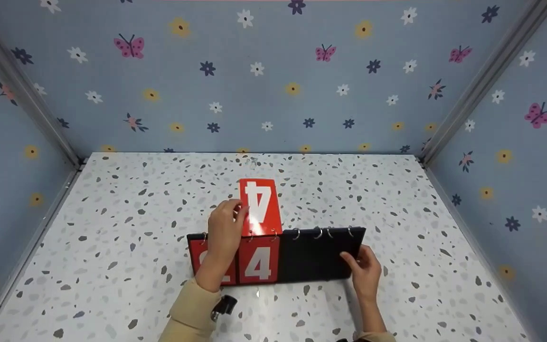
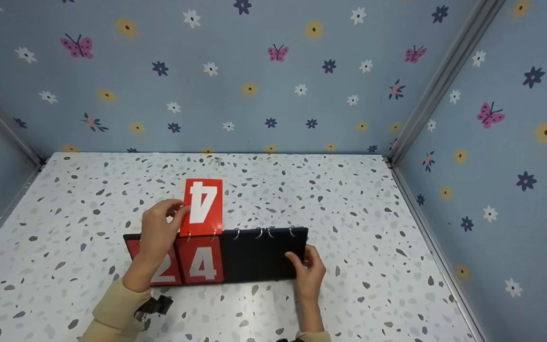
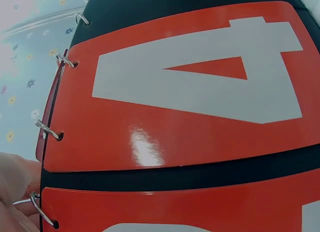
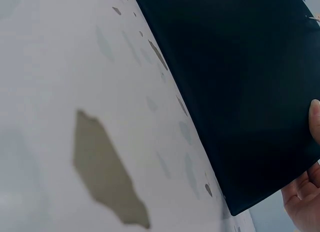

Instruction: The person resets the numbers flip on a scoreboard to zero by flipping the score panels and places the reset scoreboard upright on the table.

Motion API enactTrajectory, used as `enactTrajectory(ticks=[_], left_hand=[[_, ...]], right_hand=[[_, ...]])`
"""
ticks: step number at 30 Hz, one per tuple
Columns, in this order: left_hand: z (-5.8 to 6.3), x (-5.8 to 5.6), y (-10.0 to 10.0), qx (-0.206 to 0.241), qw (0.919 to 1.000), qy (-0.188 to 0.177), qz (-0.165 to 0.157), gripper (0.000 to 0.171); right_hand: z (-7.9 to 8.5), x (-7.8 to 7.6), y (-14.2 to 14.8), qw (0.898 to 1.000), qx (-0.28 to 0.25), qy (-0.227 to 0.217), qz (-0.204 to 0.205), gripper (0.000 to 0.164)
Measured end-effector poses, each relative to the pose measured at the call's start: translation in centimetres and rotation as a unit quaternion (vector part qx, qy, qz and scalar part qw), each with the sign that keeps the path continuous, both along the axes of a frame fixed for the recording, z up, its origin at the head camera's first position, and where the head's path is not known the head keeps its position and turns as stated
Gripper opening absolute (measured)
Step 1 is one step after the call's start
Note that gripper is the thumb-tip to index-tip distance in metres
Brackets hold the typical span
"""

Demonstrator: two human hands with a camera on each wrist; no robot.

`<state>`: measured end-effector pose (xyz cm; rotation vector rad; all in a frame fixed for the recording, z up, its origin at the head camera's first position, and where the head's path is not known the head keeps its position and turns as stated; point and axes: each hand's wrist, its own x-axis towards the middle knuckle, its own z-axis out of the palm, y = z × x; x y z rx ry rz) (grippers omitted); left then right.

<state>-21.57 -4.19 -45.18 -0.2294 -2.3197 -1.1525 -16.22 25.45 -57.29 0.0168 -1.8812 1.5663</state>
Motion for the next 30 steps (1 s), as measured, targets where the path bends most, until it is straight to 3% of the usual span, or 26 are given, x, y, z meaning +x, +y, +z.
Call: enactTrajectory(ticks=[4, 11, 17, 26, 30], left_hand=[[0.0, 0.4, -0.1, -0.011, 0.9999, 0.007, 0.005, 0.012], [0.2, 2.2, -0.1, 0.0, 0.9979, 0.06, 0.022, 0.012], [-0.3, 4.5, 0.1, 0.033, 0.9947, 0.095, 0.025, 0.018], [-1.9, 7.4, 0.5, 0.05, 0.9955, 0.075, 0.029, 0.026], [-2.8, 8.2, 0.6, 0.048, 0.9969, 0.056, 0.027, 0.029]], right_hand=[[0.5, 0.2, -0.2, 1.0, -0.01, 0.013, 0.007, 0.023], [-2.6, -1.1, 1.2, 1.0, 0.018, 0.015, -0.013, 0.024], [-3.2, -1.3, 1.4, 1.0, 0.013, 0.016, -0.017, 0.023], [-2.8, -1.1, 1.2, 1.0, 0.014, 0.027, 0.0, 0.022], [-1.0, -0.5, 0.4, 1.0, -0.009, 0.023, 0.009, 0.022]])
